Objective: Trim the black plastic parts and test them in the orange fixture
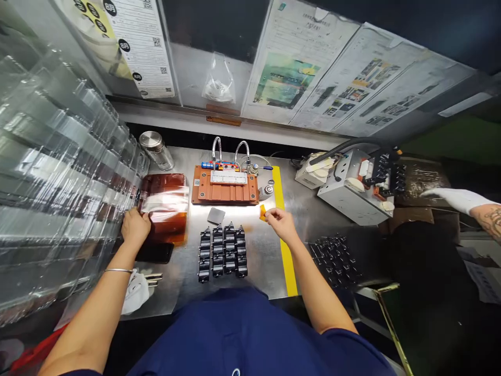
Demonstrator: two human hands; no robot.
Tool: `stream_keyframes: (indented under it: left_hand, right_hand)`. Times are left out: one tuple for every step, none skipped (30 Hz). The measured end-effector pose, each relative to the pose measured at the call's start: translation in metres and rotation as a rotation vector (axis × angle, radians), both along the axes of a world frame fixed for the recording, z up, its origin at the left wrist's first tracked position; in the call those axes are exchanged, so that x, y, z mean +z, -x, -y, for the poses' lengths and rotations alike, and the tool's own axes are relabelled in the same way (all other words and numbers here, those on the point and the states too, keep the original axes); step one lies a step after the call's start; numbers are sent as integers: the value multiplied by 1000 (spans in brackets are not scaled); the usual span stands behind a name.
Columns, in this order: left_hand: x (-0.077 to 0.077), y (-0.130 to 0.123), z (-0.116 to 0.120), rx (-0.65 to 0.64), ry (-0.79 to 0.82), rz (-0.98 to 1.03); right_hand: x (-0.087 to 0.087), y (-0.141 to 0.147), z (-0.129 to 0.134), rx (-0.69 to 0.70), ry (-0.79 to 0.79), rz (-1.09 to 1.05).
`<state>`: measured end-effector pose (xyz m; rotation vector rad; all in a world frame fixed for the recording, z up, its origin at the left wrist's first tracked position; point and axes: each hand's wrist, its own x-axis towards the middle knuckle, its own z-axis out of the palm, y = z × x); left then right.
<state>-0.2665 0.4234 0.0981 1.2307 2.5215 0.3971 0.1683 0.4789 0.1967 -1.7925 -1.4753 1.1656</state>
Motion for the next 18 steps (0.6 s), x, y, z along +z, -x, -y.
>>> stream_keyframes:
  left_hand:
    - [3,-11,-9,-43,-70,-75]
    - [7,-26,-21,-97,-147,-127]
    - [13,-46,-36,-174,-215,-146]
    - [19,-70,-54,-270,-264,-127]
    - [26,-97,-74,-400,-288,-70]
    - [32,-126,-96,-560,-294,0]
    - [38,-158,-119,-717,-285,70]
    - [42,-190,-142,-857,-262,133]
    - [46,-221,-165,-970,-245,182]
    - [48,-250,-187,-1055,-227,211]
    - [48,-277,-208,-1101,-229,238]
    - [47,-301,-227,-1112,-243,255]
    - [44,-320,-244,-1111,-253,255]
    - [39,-336,-259,-1097,-262,267]
    - [33,-347,-272,-1068,-268,316]
    - [26,-355,-281,-1022,-258,423]
    - [18,-359,-288,-936,-237,620]
    - [11,-361,-292,-825,-202,851]
  right_hand:
    - [-1,-2,0,77,-40,74]
    - [-3,-4,0,153,-81,154]
    - [-5,-4,-1,228,-118,234]
    - [-8,-4,-2,306,-149,306]
    - [-10,-4,-4,385,-180,365]
    - [-11,-3,-7,464,-210,410]
    - [-12,-2,-10,538,-239,442]
    - [-12,0,-14,603,-270,468]
    - [-11,1,-18,663,-302,491]
    - [-10,2,-22,718,-333,513]
    - [-8,2,-25,761,-363,532]
    - [-7,1,-29,794,-392,547]
    - [-5,0,-32,816,-421,553]
    - [-5,-3,-35,827,-446,552]
    - [-5,-6,-38,828,-468,548]
    - [-7,-9,-40,822,-484,540]
    - [-9,-12,-43,814,-495,526]
    - [-11,-14,-45,804,-502,507]
